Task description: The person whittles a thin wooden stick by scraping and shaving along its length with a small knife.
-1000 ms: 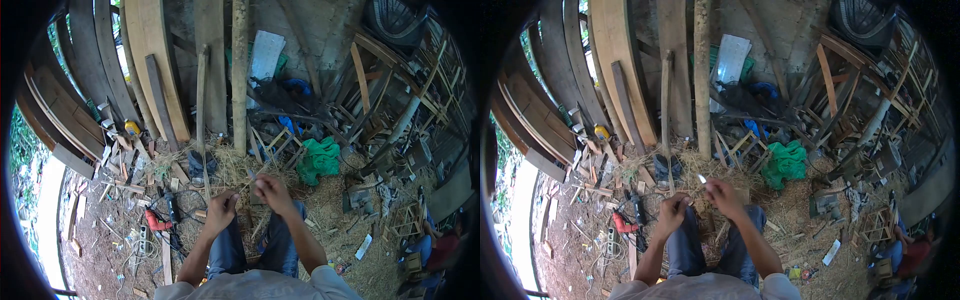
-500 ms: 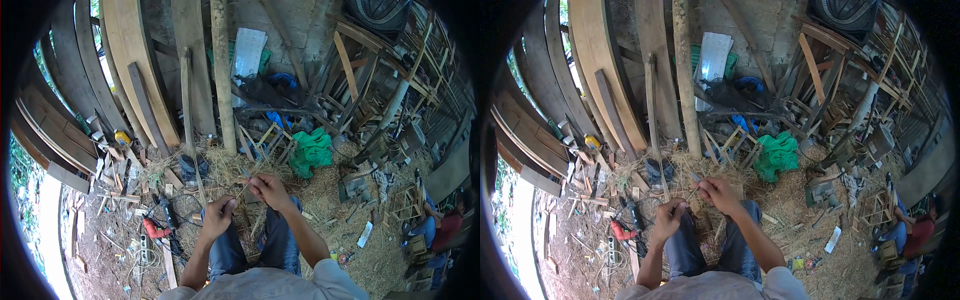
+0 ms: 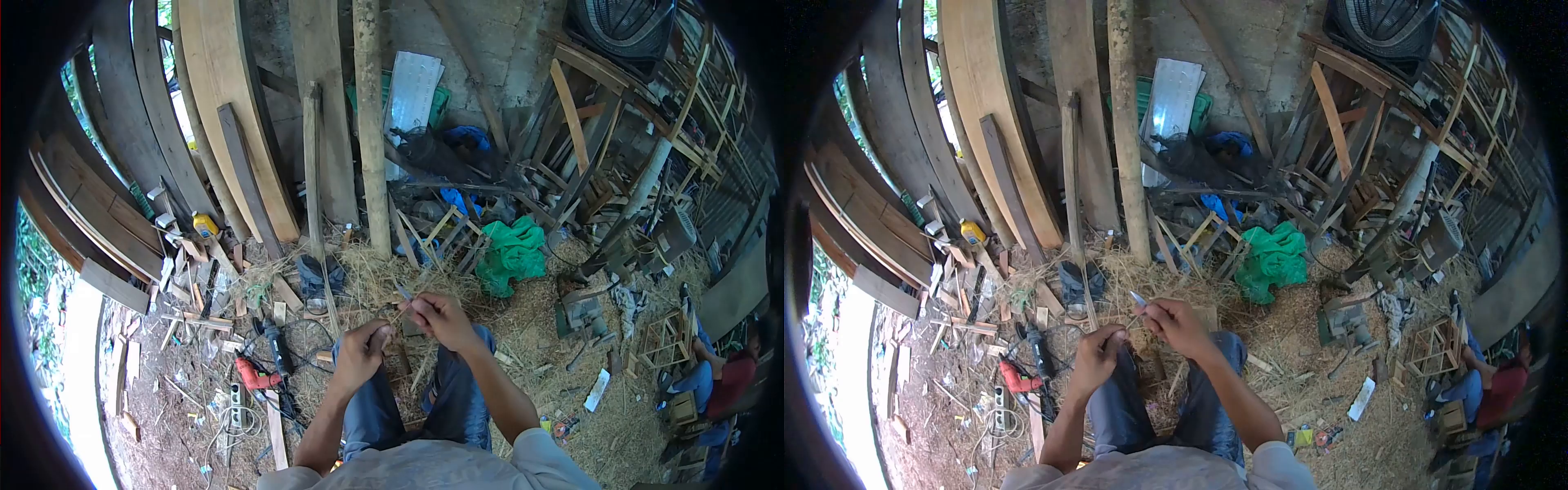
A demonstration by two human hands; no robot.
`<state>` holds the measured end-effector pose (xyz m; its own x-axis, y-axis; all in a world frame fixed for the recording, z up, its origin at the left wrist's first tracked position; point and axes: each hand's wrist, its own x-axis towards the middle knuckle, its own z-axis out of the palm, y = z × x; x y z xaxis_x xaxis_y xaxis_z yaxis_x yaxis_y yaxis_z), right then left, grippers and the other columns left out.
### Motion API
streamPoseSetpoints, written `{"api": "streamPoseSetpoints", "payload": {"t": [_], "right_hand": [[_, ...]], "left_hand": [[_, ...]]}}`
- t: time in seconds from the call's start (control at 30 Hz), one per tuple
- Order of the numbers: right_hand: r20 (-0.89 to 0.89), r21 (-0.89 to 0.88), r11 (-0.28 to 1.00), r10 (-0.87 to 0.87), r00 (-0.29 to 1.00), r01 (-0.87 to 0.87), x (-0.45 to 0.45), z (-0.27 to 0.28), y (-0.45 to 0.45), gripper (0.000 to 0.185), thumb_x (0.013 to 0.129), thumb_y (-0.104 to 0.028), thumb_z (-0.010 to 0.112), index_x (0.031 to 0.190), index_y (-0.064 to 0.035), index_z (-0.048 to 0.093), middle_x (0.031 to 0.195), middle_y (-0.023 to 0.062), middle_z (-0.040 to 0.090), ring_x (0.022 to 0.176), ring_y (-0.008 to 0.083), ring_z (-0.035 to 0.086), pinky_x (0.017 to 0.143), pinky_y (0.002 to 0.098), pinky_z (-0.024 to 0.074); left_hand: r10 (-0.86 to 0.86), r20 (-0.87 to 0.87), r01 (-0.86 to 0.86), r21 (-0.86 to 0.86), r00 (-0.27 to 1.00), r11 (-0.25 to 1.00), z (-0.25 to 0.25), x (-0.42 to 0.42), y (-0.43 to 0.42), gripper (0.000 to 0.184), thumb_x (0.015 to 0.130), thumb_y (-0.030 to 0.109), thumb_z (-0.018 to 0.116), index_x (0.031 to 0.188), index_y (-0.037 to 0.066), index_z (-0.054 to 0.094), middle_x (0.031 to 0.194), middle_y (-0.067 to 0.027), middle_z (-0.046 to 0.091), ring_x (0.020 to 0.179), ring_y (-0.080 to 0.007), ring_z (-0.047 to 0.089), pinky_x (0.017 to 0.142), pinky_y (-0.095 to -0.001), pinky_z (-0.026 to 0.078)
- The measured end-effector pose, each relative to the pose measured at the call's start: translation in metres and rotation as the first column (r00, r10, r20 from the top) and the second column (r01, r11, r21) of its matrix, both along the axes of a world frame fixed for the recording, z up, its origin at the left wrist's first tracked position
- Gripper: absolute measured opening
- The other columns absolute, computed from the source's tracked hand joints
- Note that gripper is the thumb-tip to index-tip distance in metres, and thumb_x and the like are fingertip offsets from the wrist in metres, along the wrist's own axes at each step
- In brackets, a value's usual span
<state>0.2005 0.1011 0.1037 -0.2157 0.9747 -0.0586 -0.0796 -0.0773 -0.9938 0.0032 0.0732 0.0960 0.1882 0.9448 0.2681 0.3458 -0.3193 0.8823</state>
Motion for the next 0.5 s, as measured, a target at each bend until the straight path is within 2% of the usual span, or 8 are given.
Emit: {"api": "streamPoseSetpoints", "payload": {"t": [0.03, 0.1, 0.17, 0.3, 0.37, 0.4, 0.47, 0.5], "right_hand": [[-0.093, -0.054, 0.998, 0.012, 0.996, -0.017, -0.001, -0.001, 0.000, 0.022, 0.097, -0.015, 0.048, 0.101, 0.0002, 0.064, 0.064, -0.0046, 0.046, 0.052, 0.0028, 0.037, 0.044, 0.0198, 0.0287], [-0.003, -0.018, 1.000, -0.009, 1.000, 0.009, 0.011, 0.002, 0.009, 0.023, 0.097, -0.016, 0.049, 0.100, 0.0002, 0.064, 0.063, -0.0049, 0.047, 0.050, 0.0026, 0.036, 0.044, 0.0195, 0.0280], [0.010, 0.056, 0.950, -0.307, 0.952, 0.306, 0.031, 0.009, 0.020, 0.023, 0.096, -0.017, 0.051, 0.101, 0.0008, 0.065, 0.062, -0.0052, 0.047, 0.048, 0.0027, 0.035, 0.044, 0.0192, 0.0272], [-0.086, 0.060, 0.967, -0.243, 0.966, 0.249, 0.039, 0.019, 0.020, 0.025, 0.096, -0.019, 0.051, 0.102, 0.0008, 0.065, 0.062, -0.0057, 0.046, 0.047, 0.0024, 0.034, 0.043, 0.0191, 0.0263], [0.061, -0.028, 0.995, -0.091, 0.994, 0.093, 0.010, 0.015, 0.008, 0.026, 0.097, -0.020, 0.051, 0.104, 0.0010, 0.064, 0.062, -0.0056, 0.046, 0.048, 0.0022, 0.034, 0.043, 0.0194, 0.0257], [0.063, -0.026, 0.995, -0.095, 0.993, 0.097, 0.002, 0.010, 0.004, 0.026, 0.097, -0.020, 0.051, 0.104, 0.0010, 0.064, 0.062, -0.0056, 0.046, 0.048, 0.0022, 0.034, 0.043, 0.0194, 0.0257], [-0.127, -0.069, 0.998, -0.005, 0.992, -0.004, -0.010, 0.000, -0.001, 0.025, 0.097, -0.019, 0.051, 0.104, 0.0012, 0.063, 0.063, -0.0056, 0.046, 0.048, 0.0023, 0.033, 0.043, 0.0195, 0.0255], [-0.129, -0.070, 0.998, -0.002, 0.992, -0.007, -0.008, 0.001, 0.000, 0.025, 0.097, -0.019, 0.051, 0.104, 0.0012, 0.063, 0.063, -0.0056, 0.046, 0.048, 0.0023, 0.033, 0.043, 0.0195, 0.0255]], "left_hand": [[0.005, -0.002, -0.005, 0.002, 1.000, 1.000, 0.001, -0.002, 0.001, 0.008, 0.086, 0.002, 0.058, 0.091, -0.001, 0.064, 0.074, -0.0170, 0.064, 0.058, -0.0238, 0.060, 0.055, -0.0308, 0.045], [-0.022, -0.027, 0.024, 0.107, 0.999, 0.994, 0.000, -0.006, -0.002, 0.009, 0.086, 0.002, 0.059, 0.093, -0.001, 0.063, 0.075, -0.0182, 0.064, 0.059, -0.0256, 0.061, 0.056, -0.0320, 0.046], [0.000, -0.044, 0.003, 0.065, 0.999, 0.998, 0.006, -0.016, -0.007, 0.009, 0.086, 0.001, 0.058, 0.093, -0.001, 0.063, 0.076, -0.0183, 0.064, 0.061, -0.0274, 0.062, 0.057, -0.0323, 0.046], [0.041, -0.116, -0.042, -0.004, 0.992, 0.999, 0.006, -0.019, -0.009, 0.010, 0.085, -0.001, 0.057, 0.094, -0.002, 0.063, 0.080, -0.0184, 0.065, 0.069, -0.0330, 0.065, 0.061, -0.0330, 0.048], [0.039, -0.118, -0.035, 0.038, 0.992, 0.999, 0.008, -0.011, -0.007, 0.011, 0.084, -0.002, 0.057, 0.094, -0.002, 0.062, 0.082, -0.0187, 0.065, 0.072, -0.0348, 0.064, 0.063, -0.0340, 0.049], [0.040, -0.122, -0.030, 0.081, 0.992, 0.996, 0.009, -0.007, -0.006, 0.012, 0.084, -0.002, 0.057, 0.095, -0.002, 0.062, 0.085, -0.0191, 0.065, 0.075, -0.0366, 0.064, 0.065, -0.0349, 0.050], [0.036, -0.117, -0.024, 0.097, 0.992, 0.995, 0.012, -0.005, -0.005, 0.014, 0.083, -0.003, 0.056, 0.096, -0.002, 0.062, 0.088, -0.0196, 0.065, 0.077, -0.0373, 0.064, 0.066, -0.0362, 0.050], [0.035, -0.115, -0.023, 0.108, 0.993, 0.994, 0.012, -0.006, -0.006, 0.015, 0.082, -0.004, 0.056, 0.097, -0.001, 0.062, 0.091, -0.0200, 0.065, 0.080, -0.0380, 0.063, 0.067, -0.0375, 0.050]]}}
